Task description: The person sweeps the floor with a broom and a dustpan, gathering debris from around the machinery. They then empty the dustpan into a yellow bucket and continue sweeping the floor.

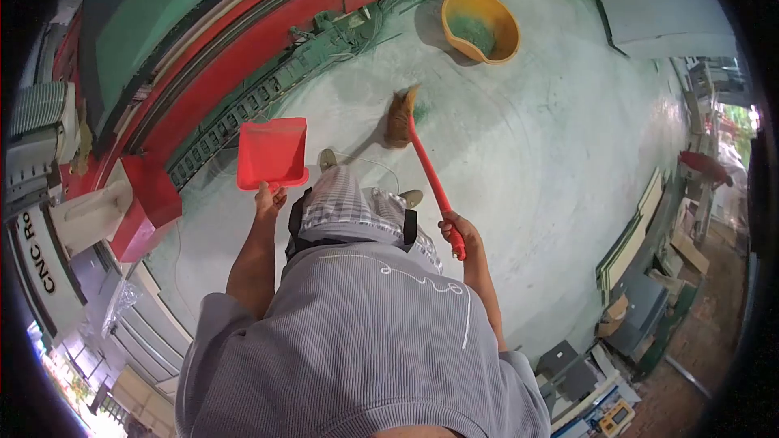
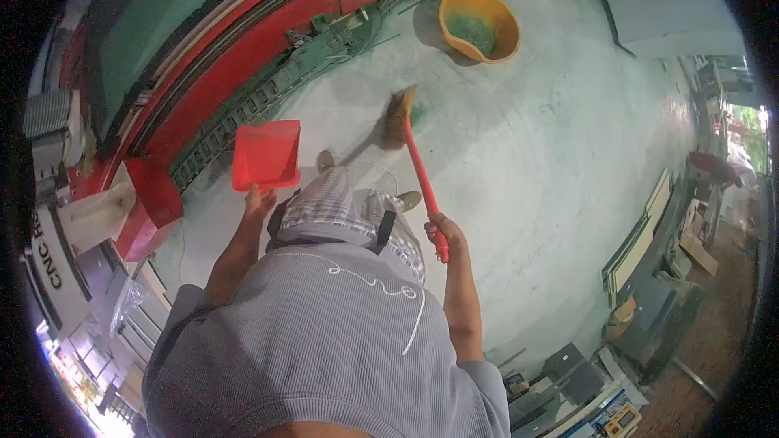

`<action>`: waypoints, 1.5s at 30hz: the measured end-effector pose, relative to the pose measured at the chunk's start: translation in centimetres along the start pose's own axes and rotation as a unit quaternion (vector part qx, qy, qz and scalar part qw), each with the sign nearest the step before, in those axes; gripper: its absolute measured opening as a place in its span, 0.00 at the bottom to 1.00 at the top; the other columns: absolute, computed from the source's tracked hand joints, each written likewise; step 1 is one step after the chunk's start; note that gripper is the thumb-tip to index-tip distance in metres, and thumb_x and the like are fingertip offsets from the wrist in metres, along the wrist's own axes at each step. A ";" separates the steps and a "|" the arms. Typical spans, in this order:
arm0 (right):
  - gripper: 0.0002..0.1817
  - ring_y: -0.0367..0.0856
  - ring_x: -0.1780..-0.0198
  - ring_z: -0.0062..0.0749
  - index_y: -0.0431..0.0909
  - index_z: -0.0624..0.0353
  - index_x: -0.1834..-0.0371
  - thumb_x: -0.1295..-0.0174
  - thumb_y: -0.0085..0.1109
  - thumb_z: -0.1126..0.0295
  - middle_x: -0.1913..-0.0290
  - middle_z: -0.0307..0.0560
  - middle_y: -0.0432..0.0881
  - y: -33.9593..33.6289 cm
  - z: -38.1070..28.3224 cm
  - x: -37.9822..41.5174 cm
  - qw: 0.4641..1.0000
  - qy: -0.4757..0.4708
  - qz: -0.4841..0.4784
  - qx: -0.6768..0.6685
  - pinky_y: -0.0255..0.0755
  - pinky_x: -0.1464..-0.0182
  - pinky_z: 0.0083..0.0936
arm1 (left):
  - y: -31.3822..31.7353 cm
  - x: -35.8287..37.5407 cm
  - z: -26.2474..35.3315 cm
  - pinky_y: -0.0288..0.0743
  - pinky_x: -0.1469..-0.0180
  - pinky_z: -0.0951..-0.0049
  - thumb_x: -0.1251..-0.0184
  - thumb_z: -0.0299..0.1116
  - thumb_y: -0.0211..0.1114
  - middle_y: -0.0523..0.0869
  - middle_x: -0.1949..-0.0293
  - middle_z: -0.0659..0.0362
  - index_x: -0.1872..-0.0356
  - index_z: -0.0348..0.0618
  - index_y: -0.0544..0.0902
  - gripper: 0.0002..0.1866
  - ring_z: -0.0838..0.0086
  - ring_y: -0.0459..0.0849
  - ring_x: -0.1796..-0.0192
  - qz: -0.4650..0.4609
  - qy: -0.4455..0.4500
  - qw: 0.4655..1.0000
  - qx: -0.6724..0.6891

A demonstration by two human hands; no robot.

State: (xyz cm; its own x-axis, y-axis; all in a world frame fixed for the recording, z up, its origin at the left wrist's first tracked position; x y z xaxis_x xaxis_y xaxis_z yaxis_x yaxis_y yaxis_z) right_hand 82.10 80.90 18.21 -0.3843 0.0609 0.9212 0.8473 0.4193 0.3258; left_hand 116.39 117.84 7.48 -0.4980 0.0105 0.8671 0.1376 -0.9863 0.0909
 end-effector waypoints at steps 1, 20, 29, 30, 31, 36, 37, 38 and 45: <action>0.09 0.61 0.87 0.14 0.60 0.55 0.68 0.46 0.48 0.66 0.85 0.35 0.64 -0.2 -0.1 0.5 1.000 -0.001 -0.005 0.014 0.58 0.87 0.08 | 0.0 0.9 -0.4 0.72 0.77 0.77 0.42 0.49 0.44 0.79 0.73 0.53 0.68 0.40 0.69 0.20 0.71 0.78 0.79 0.002 0.001 1.000 0.002; 0.21 0.64 0.83 0.16 0.60 0.56 0.51 0.49 0.49 0.68 0.81 0.36 0.66 -9.9 -2.9 5.6 0.938 -0.002 -0.039 0.345 0.62 0.84 0.15 | 6.9 3.9 -10.1 0.68 0.59 0.68 0.46 0.55 0.49 0.77 0.68 0.56 0.63 0.48 0.68 0.21 0.67 0.78 0.63 0.034 -0.027 0.998 0.040; 0.24 0.62 0.84 0.14 0.60 0.58 0.50 0.51 0.51 0.65 0.81 0.34 0.65 -14.4 -6.9 7.3 0.914 -0.022 0.008 0.404 0.61 0.84 0.13 | 11.4 5.6 -15.0 0.70 0.64 0.69 0.44 0.53 0.46 0.78 0.67 0.56 0.64 0.47 0.71 0.20 0.67 0.78 0.66 -0.023 0.012 0.999 0.024; 0.24 0.62 0.84 0.14 0.59 0.58 0.49 0.51 0.50 0.66 0.81 0.34 0.65 -14.2 -7.0 7.6 0.920 -0.041 -0.002 0.389 0.61 0.84 0.12 | 11.5 5.5 -15.6 0.70 0.64 0.69 0.44 0.53 0.46 0.78 0.67 0.56 0.65 0.46 0.72 0.21 0.67 0.78 0.67 -0.011 -0.005 1.000 0.017; 0.25 0.62 0.85 0.14 0.58 0.58 0.48 0.50 0.50 0.66 0.81 0.34 0.65 -14.0 -7.0 8.0 0.921 -0.041 -0.009 0.388 0.61 0.85 0.12 | 11.6 5.6 -16.0 0.70 0.65 0.69 0.44 0.54 0.45 0.79 0.68 0.56 0.66 0.46 0.73 0.21 0.68 0.79 0.68 0.003 -0.023 1.000 0.010; 0.29 0.62 0.85 0.14 0.54 0.57 0.43 0.49 0.49 0.66 0.81 0.33 0.64 -13.6 -7.6 9.6 0.930 -0.039 -0.026 0.364 0.60 0.85 0.12 | 12.5 4.8 -15.3 0.71 0.65 0.67 0.44 0.54 0.45 0.79 0.69 0.55 0.67 0.45 0.73 0.22 0.68 0.79 0.69 0.014 -0.019 0.999 0.026; 0.30 0.62 0.85 0.14 0.52 0.57 0.41 0.49 0.49 0.67 0.82 0.33 0.64 -13.0 -8.0 10.2 0.938 -0.057 -0.034 0.341 0.60 0.85 0.13 | 12.4 4.8 -15.8 0.71 0.65 0.67 0.44 0.54 0.45 0.79 0.69 0.55 0.67 0.45 0.73 0.22 0.68 0.79 0.69 0.013 -0.025 0.999 0.033; 0.32 0.62 0.86 0.14 0.50 0.56 0.40 0.49 0.49 0.68 0.82 0.32 0.63 -12.5 -9.1 10.9 0.944 -0.079 -0.044 0.316 0.60 0.85 0.13 | 13.1 5.3 -16.2 0.71 0.65 0.67 0.44 0.54 0.45 0.79 0.69 0.55 0.67 0.45 0.73 0.22 0.68 0.79 0.69 0.014 -0.026 0.999 0.033; 0.33 0.65 0.82 0.16 0.49 0.56 0.39 0.48 0.51 0.65 0.80 0.34 0.66 -14.1 -9.1 17.8 0.943 -0.136 -0.042 0.301 0.63 0.80 0.13 | 13.0 5.8 -15.2 0.70 0.61 0.65 0.43 0.54 0.44 0.78 0.67 0.55 0.64 0.45 0.71 0.22 0.67 0.78 0.65 0.007 -0.010 1.000 0.011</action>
State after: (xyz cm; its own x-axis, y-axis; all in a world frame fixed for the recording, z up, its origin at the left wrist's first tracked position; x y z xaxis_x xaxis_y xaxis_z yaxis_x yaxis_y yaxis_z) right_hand 66.65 67.82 31.96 -0.5902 0.1999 0.7821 0.4800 0.8659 0.1408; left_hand 102.21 102.58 6.26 -0.4781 0.0005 0.8783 0.1630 -0.9826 0.0892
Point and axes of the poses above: each hand's wrist, its own x-axis away from the middle knuckle, its own y-axis out of the palm, z = x × y, the point moved 10 cm from there along -x, towards the middle knuckle
